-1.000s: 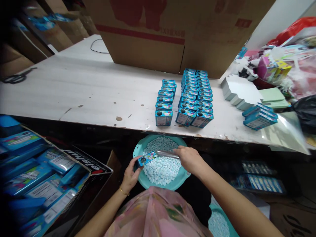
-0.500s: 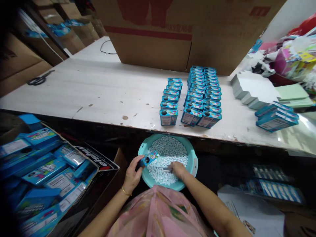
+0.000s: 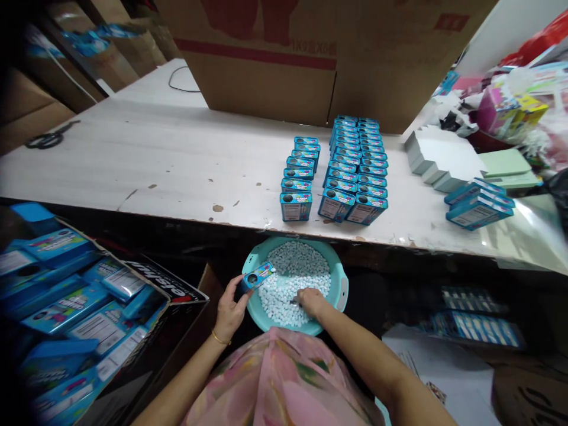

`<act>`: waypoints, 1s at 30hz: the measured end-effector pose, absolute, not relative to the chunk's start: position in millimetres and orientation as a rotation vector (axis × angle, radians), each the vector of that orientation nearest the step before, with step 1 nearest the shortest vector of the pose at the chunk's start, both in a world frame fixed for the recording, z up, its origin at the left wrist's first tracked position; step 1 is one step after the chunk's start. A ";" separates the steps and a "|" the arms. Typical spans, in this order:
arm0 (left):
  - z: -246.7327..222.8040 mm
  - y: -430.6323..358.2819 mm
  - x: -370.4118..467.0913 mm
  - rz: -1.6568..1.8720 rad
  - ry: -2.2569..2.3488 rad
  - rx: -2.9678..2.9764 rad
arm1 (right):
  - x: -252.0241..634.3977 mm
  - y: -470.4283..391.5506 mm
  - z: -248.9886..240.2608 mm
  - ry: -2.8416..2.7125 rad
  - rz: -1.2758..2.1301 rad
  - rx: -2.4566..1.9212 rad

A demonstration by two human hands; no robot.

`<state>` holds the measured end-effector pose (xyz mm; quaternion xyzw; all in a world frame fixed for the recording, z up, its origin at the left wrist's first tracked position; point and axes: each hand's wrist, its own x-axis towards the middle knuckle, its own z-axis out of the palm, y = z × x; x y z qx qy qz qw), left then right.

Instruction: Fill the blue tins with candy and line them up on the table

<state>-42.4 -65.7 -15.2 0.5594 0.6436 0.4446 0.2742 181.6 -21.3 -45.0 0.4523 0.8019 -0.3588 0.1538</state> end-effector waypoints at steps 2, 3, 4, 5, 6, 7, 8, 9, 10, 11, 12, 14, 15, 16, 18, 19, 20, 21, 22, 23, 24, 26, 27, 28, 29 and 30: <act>-15.3 -66.2 -43.2 1.192 1.740 1.500 | 187.4 -18.7 -43.5 2.293 -1.131 1.237; -15.2 -66.4 -43.6 1.193 1.744 1.498 | 191.7 -16.4 -41.1 2.290 -1.180 1.220; -15.1 -66.6 -43.9 1.194 1.748 1.497 | 196.3 -13.8 -37.2 2.290 -1.223 1.214; -14.9 -66.7 -44.2 1.195 1.750 1.496 | 201.0 -11.1 -31.6 2.291 -1.258 1.220; -14.7 -66.6 -44.3 1.195 1.750 1.497 | 205.3 -8.3 -24.0 2.294 -1.286 1.231; -14.6 -66.2 -44.2 1.196 1.747 1.499 | 209.1 -5.5 -14.4 2.302 -1.314 1.247; -14.5 -65.8 -43.8 1.196 1.740 1.502 | 212.2 -2.7 -2.8 2.318 -1.343 1.270; -14.5 -65.1 -43.0 1.193 1.730 1.507 | 214.4 0.1 10.8 2.346 -1.369 1.299; -14.5 -64.4 -41.7 1.188 1.717 1.514 | 215.5 2.8 25.8 2.384 -1.384 1.324; -14.5 -63.6 -40.1 1.181 1.699 1.523 | 215.3 5.3 42.0 2.430 -1.379 1.338; -14.6 -62.9 -38.0 1.171 1.679 1.534 | 213.8 7.5 58.5 2.477 -1.340 1.342; -14.7 -61.8 -33.0 1.153 1.639 1.554 | 206.2 10.1 89.7 2.537 -1.141 1.331; -14.7 -61.5 -30.3 1.146 1.621 1.564 | 200.2 10.3 103.0 2.540 -0.997 1.322; -14.7 -61.4 -27.7 1.142 1.603 1.574 | 192.8 9.7 114.3 2.527 -0.842 1.319; -14.5 -61.5 -23.3 1.133 1.562 1.601 | 175.4 6.3 129.9 2.493 -0.558 1.310; -14.4 -61.7 -21.7 1.128 1.544 1.616 | 166.3 4.0 134.7 2.486 -0.459 1.288; -14.5 -61.9 -20.6 1.125 1.532 1.628 | 157.6 1.7 138.4 2.493 -0.393 1.256; -14.5 -62.1 -19.8 1.122 1.525 1.638 | 149.9 -0.3 141.4 2.507 -0.356 1.217; -14.5 -62.2 -19.6 1.120 1.523 1.644 | 143.8 -1.8 144.4 2.523 -0.339 1.178; -14.3 -62.4 -19.8 1.120 1.523 1.647 | 139.8 -2.5 148.0 2.533 -0.330 1.144; -13.8 -62.6 -20.4 1.118 1.526 1.646 | 138.3 -2.5 152.4 2.537 -0.322 1.121; -11.3 -63.2 -23.2 1.120 1.536 1.640 | 143.9 -0.7 162.9 2.522 -0.297 1.139; -9.1 -63.6 -25.3 1.122 1.544 1.634 | 150.7 0.8 167.8 2.505 -0.287 1.177; -6.3 -64.0 -27.8 1.124 1.555 1.626 | 159.8 2.4 171.4 2.484 -0.281 1.229; -3.0 -64.2 -30.6 1.125 1.564 1.621 | 170.5 3.9 173.0 2.465 -0.285 1.288; 0.5 -64.2 -33.7 1.125 1.567 1.621 | 182.0 5.2 172.0 2.443 -0.298 1.349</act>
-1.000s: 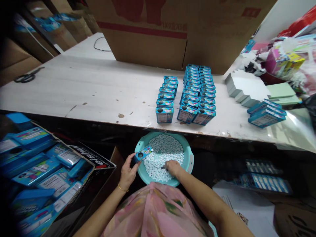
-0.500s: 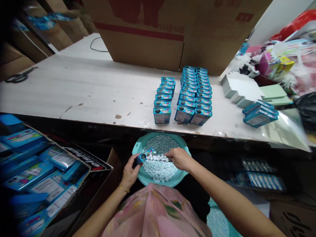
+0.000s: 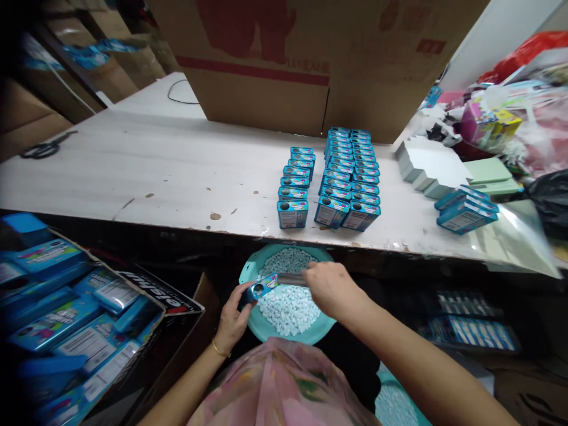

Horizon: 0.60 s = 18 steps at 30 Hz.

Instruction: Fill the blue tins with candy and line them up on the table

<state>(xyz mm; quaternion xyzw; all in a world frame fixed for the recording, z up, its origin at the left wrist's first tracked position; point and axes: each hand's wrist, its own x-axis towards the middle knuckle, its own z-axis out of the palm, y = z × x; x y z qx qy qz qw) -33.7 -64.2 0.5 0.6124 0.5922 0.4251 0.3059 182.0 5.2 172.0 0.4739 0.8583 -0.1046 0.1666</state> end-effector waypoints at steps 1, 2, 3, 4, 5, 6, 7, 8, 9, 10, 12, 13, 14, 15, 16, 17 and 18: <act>4.0 -63.8 -36.8 1.125 1.567 1.624 | 193.4 6.0 168.0 2.422 -0.318 1.408; 7.2 -62.9 -40.0 1.122 1.564 1.631 | 204.1 6.3 161.2 2.403 -0.345 1.457; 9.9 -61.6 -43.0 1.118 1.558 1.646 | 213.4 6.0 152.1 2.382 -0.376 1.499; 11.9 -59.9 -45.8 1.109 1.550 1.671 | 221.0 5.0 141.3 2.359 -0.410 1.532; 13.2 -57.9 -48.5 1.097 1.542 1.712 | 226.7 3.6 129.7 2.334 -0.444 1.554; 14.0 -55.9 -51.1 1.074 1.528 1.774 | 230.7 1.9 118.2 2.310 -0.478 1.568; 14.5 -54.0 -53.6 1.037 1.506 1.857 | 233.3 0.1 107.5 2.292 -0.510 1.576; 15.0 -52.5 -56.2 0.992 1.480 1.948 | 234.8 -1.6 98.0 2.278 -0.538 1.584; 16.0 -51.4 -58.7 0.948 1.459 2.026 | 235.7 -3.0 90.0 2.269 -0.556 1.599; 17.8 -50.7 -61.1 0.915 1.450 2.077 | 236.3 -4.2 83.3 2.263 -0.569 1.614; 24.9 -49.5 -64.7 0.905 1.483 2.053 | 237.5 -5.6 73.3 2.252 -0.596 1.644; 30.5 -47.9 -65.1 0.928 1.522 1.976 | 238.2 -6.1 69.2 2.248 -0.611 1.656; 37.3 -44.9 -64.0 0.962 1.556 1.875 | 238.7 -6.6 65.3 2.246 -0.630 1.665; 44.8 -40.0 -61.0 0.999 1.570 1.770 | 239.0 -7.1 61.4 2.245 -0.650 1.675; 52.7 -32.6 -56.1 1.040 1.559 1.675 | 239.0 -7.8 57.5 2.251 -0.668 1.684; 60.2 -22.8 -49.2 1.086 1.522 1.599 | 238.6 -8.8 53.8 2.267 -0.682 1.696; 66.8 -10.7 -40.7 1.139 1.466 1.547 | 237.8 -9.9 50.4 2.289 -0.694 1.705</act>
